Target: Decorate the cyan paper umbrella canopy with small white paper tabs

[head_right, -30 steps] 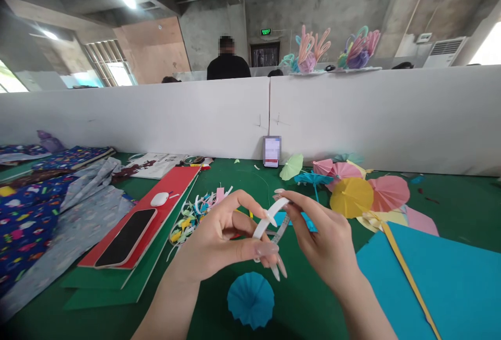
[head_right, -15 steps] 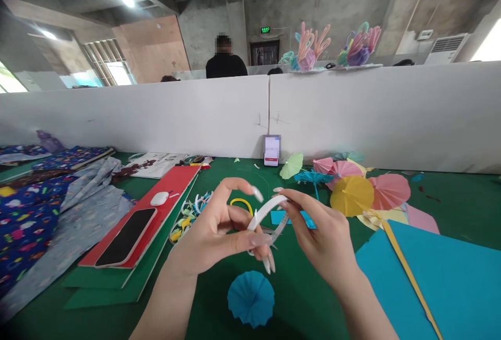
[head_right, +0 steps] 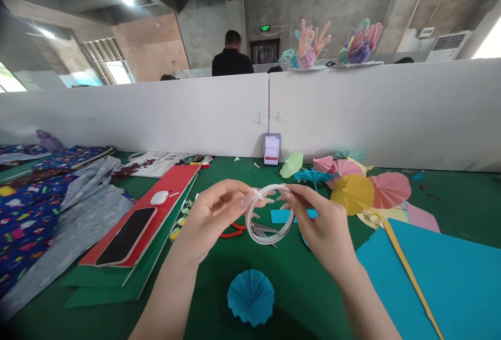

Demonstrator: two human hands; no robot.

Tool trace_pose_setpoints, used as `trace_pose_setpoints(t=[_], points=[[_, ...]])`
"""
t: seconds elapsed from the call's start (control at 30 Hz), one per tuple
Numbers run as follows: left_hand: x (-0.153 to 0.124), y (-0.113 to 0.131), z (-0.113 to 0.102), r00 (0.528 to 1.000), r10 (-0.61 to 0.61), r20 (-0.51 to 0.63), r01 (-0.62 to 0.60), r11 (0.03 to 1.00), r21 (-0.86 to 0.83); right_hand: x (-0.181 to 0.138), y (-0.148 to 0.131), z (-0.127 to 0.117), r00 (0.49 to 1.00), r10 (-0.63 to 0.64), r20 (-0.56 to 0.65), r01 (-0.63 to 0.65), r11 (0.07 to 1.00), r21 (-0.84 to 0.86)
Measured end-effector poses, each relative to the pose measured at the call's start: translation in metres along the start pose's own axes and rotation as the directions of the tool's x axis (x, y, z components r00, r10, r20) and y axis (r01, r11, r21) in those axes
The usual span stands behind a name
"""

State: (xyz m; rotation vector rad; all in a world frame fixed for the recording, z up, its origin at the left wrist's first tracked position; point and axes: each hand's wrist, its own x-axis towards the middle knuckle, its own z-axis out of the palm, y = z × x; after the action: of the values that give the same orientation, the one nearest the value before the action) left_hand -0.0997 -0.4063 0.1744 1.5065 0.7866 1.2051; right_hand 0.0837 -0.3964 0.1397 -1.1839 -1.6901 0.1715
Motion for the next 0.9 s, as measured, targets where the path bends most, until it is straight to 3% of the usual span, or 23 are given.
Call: trace_pose_setpoints(t=[0.23,0.37,0.47,0.57,0.7,0.8,0.9], points=[[0.001,0.000,-0.003,0.955,0.182,-0.233,-0.141,0.973,0.184,0.005,0.009,-0.002,0.976,0.056,0.212,-0.061,0.998,0.014],[-0.001,0.003,-0.003,0.906,0.344,-0.246,-0.254,0.908,0.332,0.005,0.010,0.000,0.914,0.070,0.400,-0.067,0.998,-0.021],[-0.003,0.003,0.000,0.888,0.387,-0.250,-0.284,0.887,0.363,0.003,0.011,0.003,0.864,0.089,0.496,-0.070,0.996,-0.057],[-0.005,0.001,0.004,0.890,0.379,-0.255,-0.274,0.890,0.366,0.002,0.011,0.007,0.836,0.120,0.535,-0.096,0.993,-0.073],[-0.004,-0.001,0.007,0.897,0.360,-0.259,-0.253,0.895,0.367,0.002,0.009,0.010,0.840,0.157,0.520,-0.160,0.986,-0.040],[-0.002,-0.002,0.005,0.930,0.279,-0.241,-0.181,0.915,0.361,0.000,-0.001,0.009,0.829,0.140,0.542,-0.203,0.977,0.058],[-0.001,-0.003,0.002,0.959,0.196,-0.207,-0.129,0.945,0.302,-0.003,-0.016,0.006,0.779,0.063,0.623,-0.247,0.945,0.214]])
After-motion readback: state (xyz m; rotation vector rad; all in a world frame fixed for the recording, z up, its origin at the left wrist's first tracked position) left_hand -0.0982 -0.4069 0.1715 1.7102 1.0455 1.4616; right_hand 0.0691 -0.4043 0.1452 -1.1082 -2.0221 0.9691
